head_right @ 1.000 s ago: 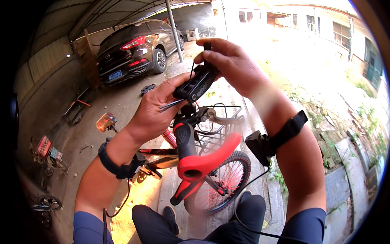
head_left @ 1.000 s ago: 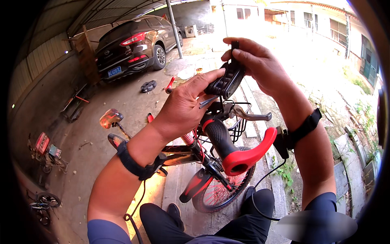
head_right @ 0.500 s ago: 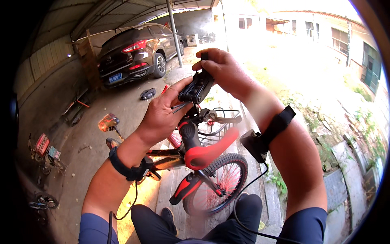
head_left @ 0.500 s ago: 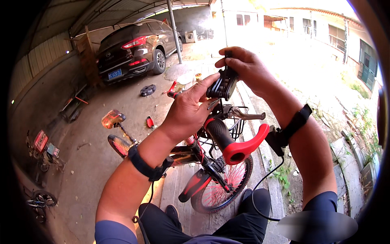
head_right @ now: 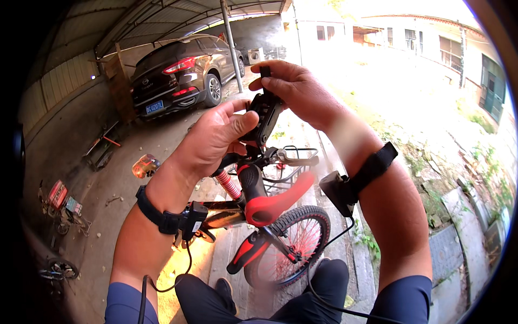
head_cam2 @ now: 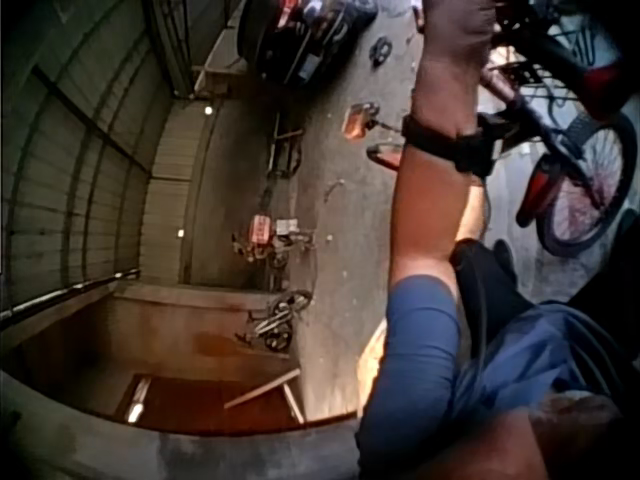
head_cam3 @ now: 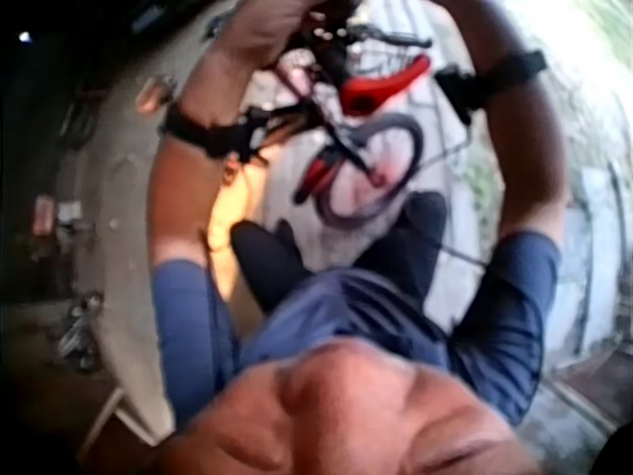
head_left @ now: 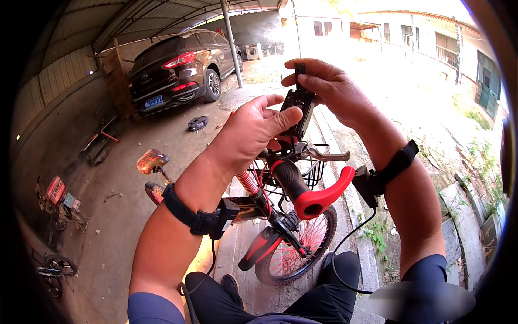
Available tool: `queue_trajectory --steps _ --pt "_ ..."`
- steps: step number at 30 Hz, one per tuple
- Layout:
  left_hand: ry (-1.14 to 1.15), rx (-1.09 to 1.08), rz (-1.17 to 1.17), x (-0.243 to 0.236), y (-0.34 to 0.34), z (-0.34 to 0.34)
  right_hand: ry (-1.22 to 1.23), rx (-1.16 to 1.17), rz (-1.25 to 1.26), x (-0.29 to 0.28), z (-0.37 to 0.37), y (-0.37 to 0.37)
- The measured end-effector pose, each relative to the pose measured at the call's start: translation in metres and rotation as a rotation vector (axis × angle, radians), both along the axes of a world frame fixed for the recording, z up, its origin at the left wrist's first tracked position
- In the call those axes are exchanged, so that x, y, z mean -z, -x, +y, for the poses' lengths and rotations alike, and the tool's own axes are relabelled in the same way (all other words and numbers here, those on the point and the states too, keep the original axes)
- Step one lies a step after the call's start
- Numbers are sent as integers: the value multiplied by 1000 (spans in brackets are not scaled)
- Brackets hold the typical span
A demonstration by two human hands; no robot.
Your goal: The person removes a black component from the bicycle handlebar, then reattaches it and secures it with a screwdriver. The person then removes a red handlebar grip, inspects it, and reattaches it.
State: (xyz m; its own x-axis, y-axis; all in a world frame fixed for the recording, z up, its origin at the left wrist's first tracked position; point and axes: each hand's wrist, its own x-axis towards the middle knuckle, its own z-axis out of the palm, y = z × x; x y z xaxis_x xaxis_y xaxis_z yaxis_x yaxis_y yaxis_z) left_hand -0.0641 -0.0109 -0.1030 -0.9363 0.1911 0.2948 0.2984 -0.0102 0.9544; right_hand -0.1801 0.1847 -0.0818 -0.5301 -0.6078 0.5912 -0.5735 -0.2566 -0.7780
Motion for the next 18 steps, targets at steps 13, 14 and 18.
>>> queue_trajectory --steps 13,14,18 --pt "-114 41 -89 -5 22 15 -63 -23 22 -12 12 -23" --pt "-113 56 -96 -5 22 15 -68 -16 27 -12 12 -23" --pt "-122 85 -74 -3 16 12 -114 -74 47 -13 15 -22"
